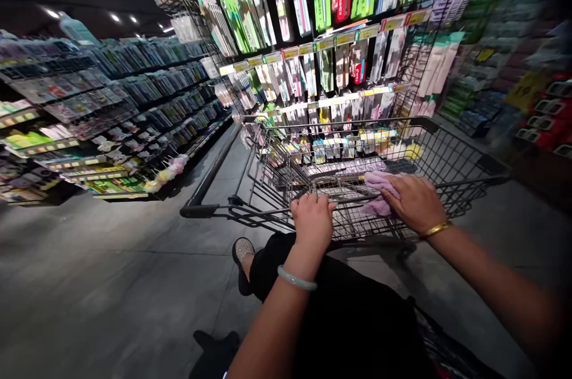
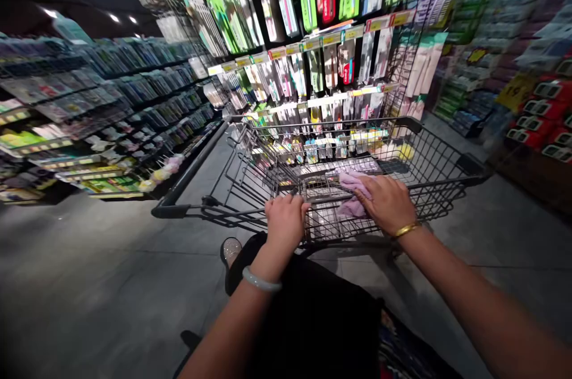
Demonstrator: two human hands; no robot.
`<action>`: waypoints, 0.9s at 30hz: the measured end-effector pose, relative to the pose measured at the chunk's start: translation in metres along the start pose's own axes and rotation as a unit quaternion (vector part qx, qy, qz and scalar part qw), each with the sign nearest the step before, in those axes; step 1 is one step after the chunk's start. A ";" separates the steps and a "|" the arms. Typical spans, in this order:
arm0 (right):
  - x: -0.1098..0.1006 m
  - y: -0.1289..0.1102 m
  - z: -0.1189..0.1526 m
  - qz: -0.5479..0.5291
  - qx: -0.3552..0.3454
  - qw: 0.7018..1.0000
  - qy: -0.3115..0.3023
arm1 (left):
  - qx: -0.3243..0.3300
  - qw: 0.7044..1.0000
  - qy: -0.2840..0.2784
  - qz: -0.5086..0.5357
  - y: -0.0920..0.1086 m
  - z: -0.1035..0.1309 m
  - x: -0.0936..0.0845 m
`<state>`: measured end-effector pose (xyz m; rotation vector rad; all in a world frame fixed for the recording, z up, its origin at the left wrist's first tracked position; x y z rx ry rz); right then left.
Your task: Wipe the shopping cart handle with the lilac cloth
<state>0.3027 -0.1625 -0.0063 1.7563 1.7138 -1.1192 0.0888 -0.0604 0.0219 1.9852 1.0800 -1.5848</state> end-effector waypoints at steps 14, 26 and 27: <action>0.011 -0.059 -0.011 -0.026 0.039 0.996 0.072 | -0.066 0.992 -0.002 -0.107 -0.089 0.020 -0.005; 0.016 -0.080 -0.027 -0.047 -0.076 0.994 -0.056 | -0.043 0.995 0.032 -0.087 -0.060 0.013 -0.006; 0.015 -0.078 -0.025 -0.045 -0.078 0.995 -0.052 | -0.042 0.995 0.029 -0.083 -0.059 0.013 -0.005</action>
Point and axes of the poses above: each hand's wrist, its own z-axis away from the middle knuckle, its own x-axis out of the palm, y = z × x, the point moved 7 cm from there along -z, towards the middle knuckle, and after that the axes turned 13 degrees about -z, right-handed, at the moved point
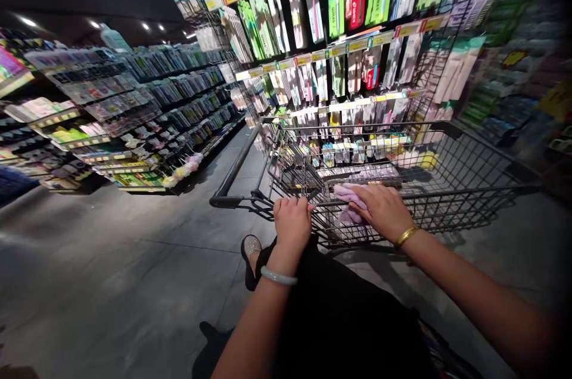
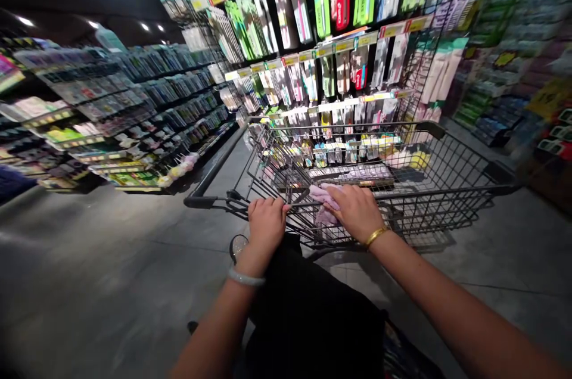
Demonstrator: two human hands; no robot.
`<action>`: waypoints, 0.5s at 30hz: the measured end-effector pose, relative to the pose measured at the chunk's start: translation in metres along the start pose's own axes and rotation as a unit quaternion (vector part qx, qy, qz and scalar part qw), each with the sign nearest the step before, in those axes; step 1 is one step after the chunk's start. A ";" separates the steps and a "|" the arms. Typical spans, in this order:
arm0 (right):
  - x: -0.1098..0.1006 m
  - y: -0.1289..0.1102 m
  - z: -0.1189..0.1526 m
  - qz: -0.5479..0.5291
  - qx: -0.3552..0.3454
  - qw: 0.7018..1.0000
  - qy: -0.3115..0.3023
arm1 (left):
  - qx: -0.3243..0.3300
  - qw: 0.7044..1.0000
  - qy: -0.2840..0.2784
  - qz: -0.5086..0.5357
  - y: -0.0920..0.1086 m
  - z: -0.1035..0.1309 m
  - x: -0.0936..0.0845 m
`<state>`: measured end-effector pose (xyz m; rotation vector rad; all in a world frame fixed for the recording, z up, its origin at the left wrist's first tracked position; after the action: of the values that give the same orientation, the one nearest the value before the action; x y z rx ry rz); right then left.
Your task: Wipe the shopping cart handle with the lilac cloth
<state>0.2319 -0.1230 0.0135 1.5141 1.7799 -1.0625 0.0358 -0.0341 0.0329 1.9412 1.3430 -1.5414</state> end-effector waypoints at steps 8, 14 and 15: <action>0.004 0.014 0.005 0.037 -0.025 0.997 0.057 | -0.009 0.999 -0.014 0.035 0.016 -0.013 0.002; 0.000 0.050 0.005 0.029 -0.014 0.998 0.060 | 0.032 0.997 0.049 0.051 0.012 -0.015 0.002; -0.003 0.051 0.003 0.027 0.007 0.997 0.068 | 0.035 0.996 0.072 0.041 0.010 -0.014 0.002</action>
<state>0.2819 -0.1250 0.0033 1.6683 1.8147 -0.9670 0.0522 -0.0280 0.0338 2.1594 1.2608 -1.4535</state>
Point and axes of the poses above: each hand's wrist, its own z-axis away from the middle knuckle, its own x-axis out of the palm, y = z × x, the point moved 7 cm from there along -z, towards the middle knuckle, and after that the axes turned 13 degrees about -z, right-handed, at the moved point
